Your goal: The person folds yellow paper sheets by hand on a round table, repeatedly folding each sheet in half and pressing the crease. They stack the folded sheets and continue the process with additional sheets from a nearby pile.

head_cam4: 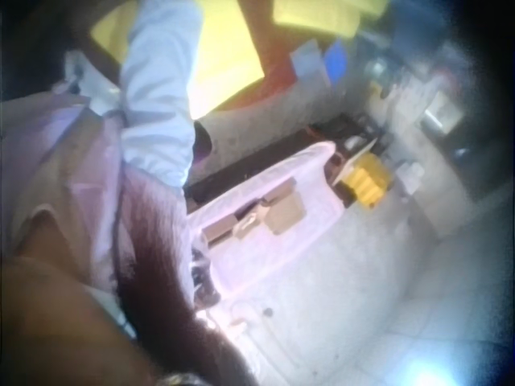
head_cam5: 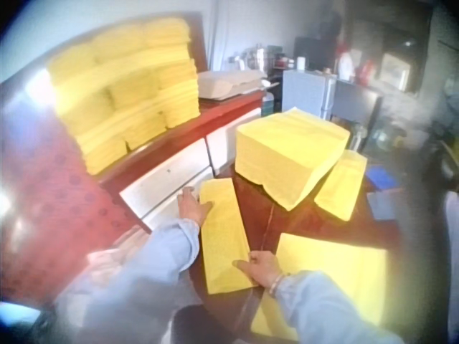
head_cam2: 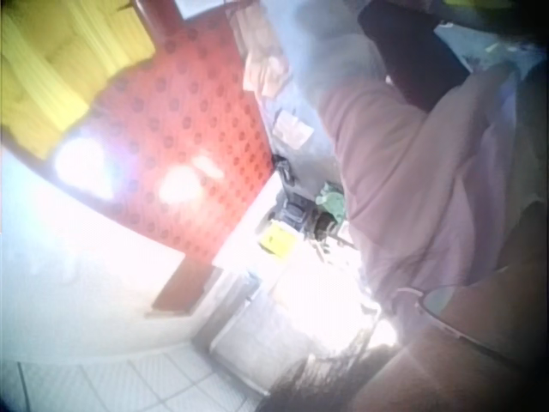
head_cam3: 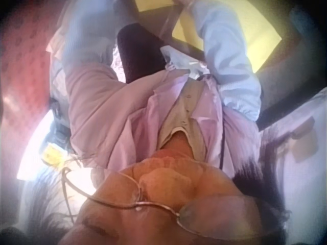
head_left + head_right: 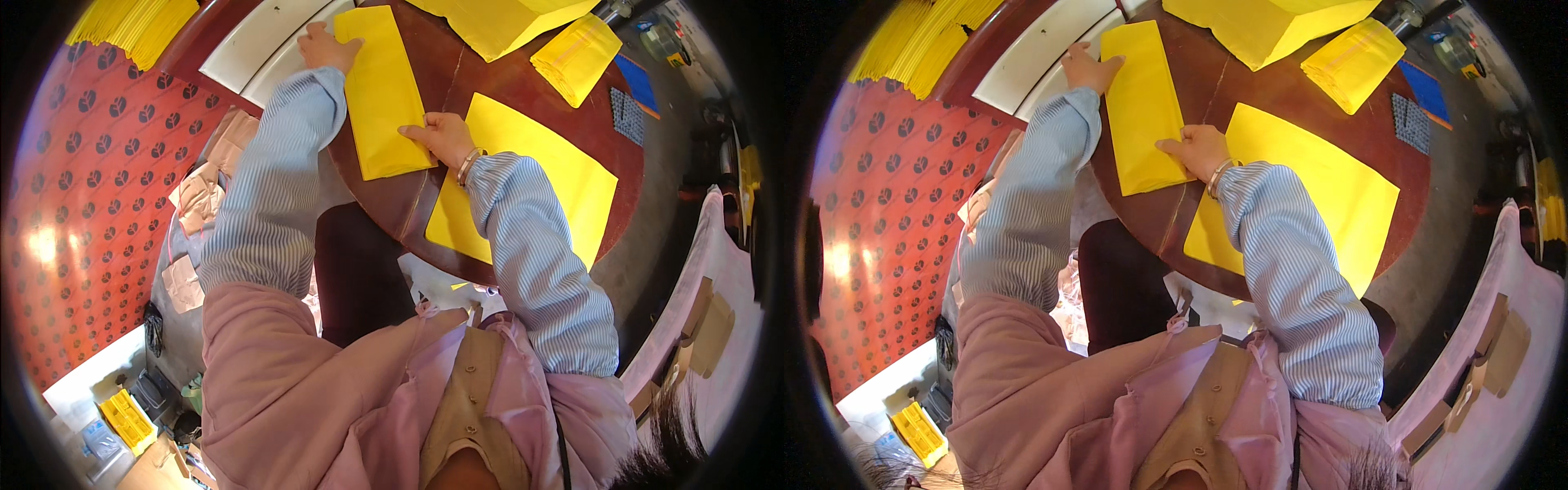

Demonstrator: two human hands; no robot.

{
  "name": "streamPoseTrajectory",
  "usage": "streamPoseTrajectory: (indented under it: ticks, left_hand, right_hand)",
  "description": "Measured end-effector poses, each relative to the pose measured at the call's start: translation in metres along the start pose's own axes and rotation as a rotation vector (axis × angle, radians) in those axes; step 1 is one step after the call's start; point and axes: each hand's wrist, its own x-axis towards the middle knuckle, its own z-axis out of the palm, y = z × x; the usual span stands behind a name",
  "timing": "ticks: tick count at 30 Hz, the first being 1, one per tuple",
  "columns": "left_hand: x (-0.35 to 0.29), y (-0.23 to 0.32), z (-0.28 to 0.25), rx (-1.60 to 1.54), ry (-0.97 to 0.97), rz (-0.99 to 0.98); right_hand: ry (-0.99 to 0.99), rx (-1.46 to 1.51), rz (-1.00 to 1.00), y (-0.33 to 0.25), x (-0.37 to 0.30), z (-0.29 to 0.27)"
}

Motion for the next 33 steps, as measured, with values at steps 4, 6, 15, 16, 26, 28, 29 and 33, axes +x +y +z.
streamPoseTrajectory:
  ticks: [4, 6, 15, 16, 26, 28, 29, 33]
  left_hand:
    - [-0.013, 0.002, 0.019, 0.185, -0.032, 0.543]
    - [-0.017, 0.001, 0.032, 0.238, -0.212, 0.588]
    - [-0.04, 0.004, 0.046, 0.476, -0.254, 0.527]
    - [-0.041, 0.005, 0.047, 0.492, -0.252, 0.519]
    - [-0.043, 0.016, 0.039, 0.655, -0.345, 0.451]
    - [-0.035, 0.019, 0.036, 0.705, -0.365, 0.452]
    - [-0.028, 0.02, 0.035, 0.736, -0.347, 0.457]
    - [0.008, 0.019, 0.042, 0.82, -0.334, 0.398]
  right_hand:
    - [0.025, -0.038, -0.063, 0.01, 0.007, 0.004]
    - [0.075, -0.122, -0.11, 0.01, 0.008, 0.006]
    - [-0.013, 0.37, 0.017, -0.028, -0.055, -0.005]
    - [-0.026, 0.287, 0.029, -0.031, -0.065, -0.01]
    - [-0.029, -1.165, -0.621, -0.015, -0.075, 0.017]
    - [0.006, -1.06, -0.677, -0.007, -0.072, 0.017]
    - [-0.044, -1.051, -0.621, -0.005, -0.072, 0.017]
    - [-0.022, -0.998, -0.648, -0.001, -0.073, 0.016]
